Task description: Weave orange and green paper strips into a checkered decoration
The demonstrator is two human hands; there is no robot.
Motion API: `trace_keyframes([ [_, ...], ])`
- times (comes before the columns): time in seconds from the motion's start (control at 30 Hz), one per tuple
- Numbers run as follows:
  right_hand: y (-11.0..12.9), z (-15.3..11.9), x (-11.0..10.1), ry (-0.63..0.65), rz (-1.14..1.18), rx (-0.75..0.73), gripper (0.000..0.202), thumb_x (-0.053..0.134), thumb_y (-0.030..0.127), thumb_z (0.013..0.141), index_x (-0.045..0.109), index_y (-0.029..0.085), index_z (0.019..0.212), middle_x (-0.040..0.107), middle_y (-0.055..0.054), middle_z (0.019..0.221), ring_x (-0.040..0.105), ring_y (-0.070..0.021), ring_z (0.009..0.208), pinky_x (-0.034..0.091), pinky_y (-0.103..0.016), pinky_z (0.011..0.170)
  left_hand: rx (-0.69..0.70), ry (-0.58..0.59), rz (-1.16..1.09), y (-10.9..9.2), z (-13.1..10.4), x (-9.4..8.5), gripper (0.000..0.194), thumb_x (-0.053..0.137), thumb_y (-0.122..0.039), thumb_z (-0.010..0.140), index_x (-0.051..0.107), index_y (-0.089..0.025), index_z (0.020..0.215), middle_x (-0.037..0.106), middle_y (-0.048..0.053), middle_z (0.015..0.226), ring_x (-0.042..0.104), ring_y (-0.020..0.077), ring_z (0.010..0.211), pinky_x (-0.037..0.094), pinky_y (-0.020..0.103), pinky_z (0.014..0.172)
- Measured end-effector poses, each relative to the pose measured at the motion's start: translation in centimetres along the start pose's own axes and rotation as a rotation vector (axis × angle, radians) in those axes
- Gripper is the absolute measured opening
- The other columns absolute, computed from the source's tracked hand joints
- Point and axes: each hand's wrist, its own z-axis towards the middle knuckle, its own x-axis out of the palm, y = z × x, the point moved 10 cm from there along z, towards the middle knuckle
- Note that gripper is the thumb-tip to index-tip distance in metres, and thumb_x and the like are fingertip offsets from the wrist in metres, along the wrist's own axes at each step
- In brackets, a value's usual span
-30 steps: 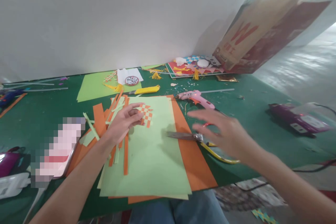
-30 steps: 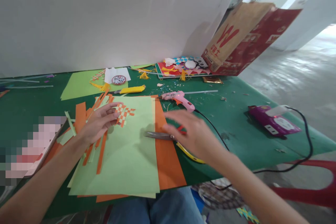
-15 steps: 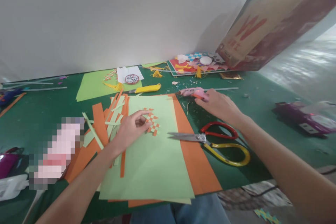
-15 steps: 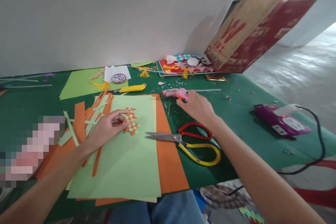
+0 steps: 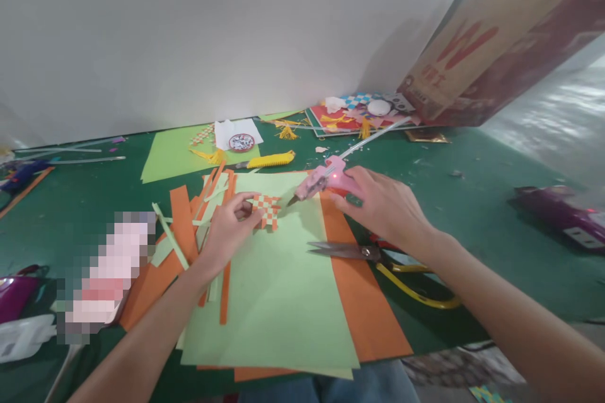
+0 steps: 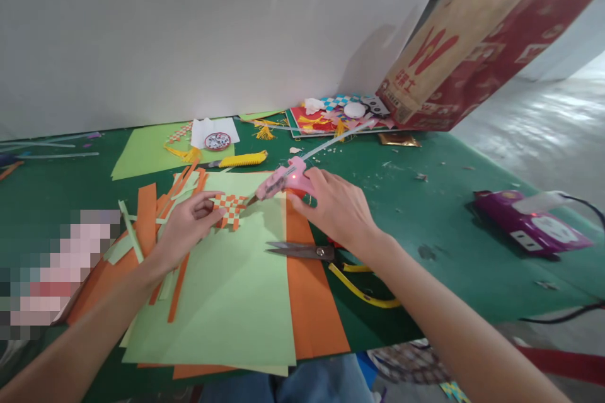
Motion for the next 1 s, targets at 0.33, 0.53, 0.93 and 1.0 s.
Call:
trace_keyframes([
  [0.33,1.7,-1.1,0.8,-0.038,0.015,-0.053,0.03,0.045,0.044,0.082,0.055,0.018,0.094,0.066,-0.007,0.085,0.06,-0.0191,0.066,0.034,-0.025,0.051,-0.034,0.011,-0.01,0.0,0.0,0.0,0.04,0.065,-0.036,0.07,0.06,-0.017,0.105,0.055,-0.003,0.067,0.044,0.0071,0.047,0.034,0.021,0.044],
  [0.53,2.2,-1.2,1.5,-0.014,0.019,-0.072,0.032,0.049,0.043,0.082,0.056,0.017,0.1,0.068,-0.007,0.082,0.063,-0.0202,0.068,0.036,-0.025,0.052,-0.038,0.024,-0.034,0.2,0.0,0.2,0.039,0.064,-0.035,0.072,0.058,-0.017,0.106,0.053,-0.004,0.066,0.043,0.0061,0.043,0.031,0.02,0.039],
  [0.93,2.1,-1.3,1.6,-0.03,0.002,-0.072,0.033,0.048,0.042,0.083,0.056,0.016,0.102,0.069,-0.008,0.084,0.064,-0.0206,0.067,0.038,-0.025,0.051,-0.02,0.029,-0.02,0.1,0.1,0.2,0.039,0.064,-0.034,0.072,0.058,-0.016,0.107,0.055,-0.004,0.064,0.046,0.0074,0.045,0.035,0.021,0.043],
  [1.0,2.0,-1.4,1.6,-0.046,0.007,-0.078,0.033,0.048,0.042,0.083,0.055,0.016,0.102,0.069,-0.009,0.086,0.064,-0.0206,0.068,0.039,-0.026,0.052,-0.021,0.034,-0.019,0.1,0.1,0.2,0.039,0.064,-0.033,0.072,0.058,-0.016,0.106,0.055,-0.004,0.064,0.046,0.0076,0.045,0.035,0.021,0.043],
])
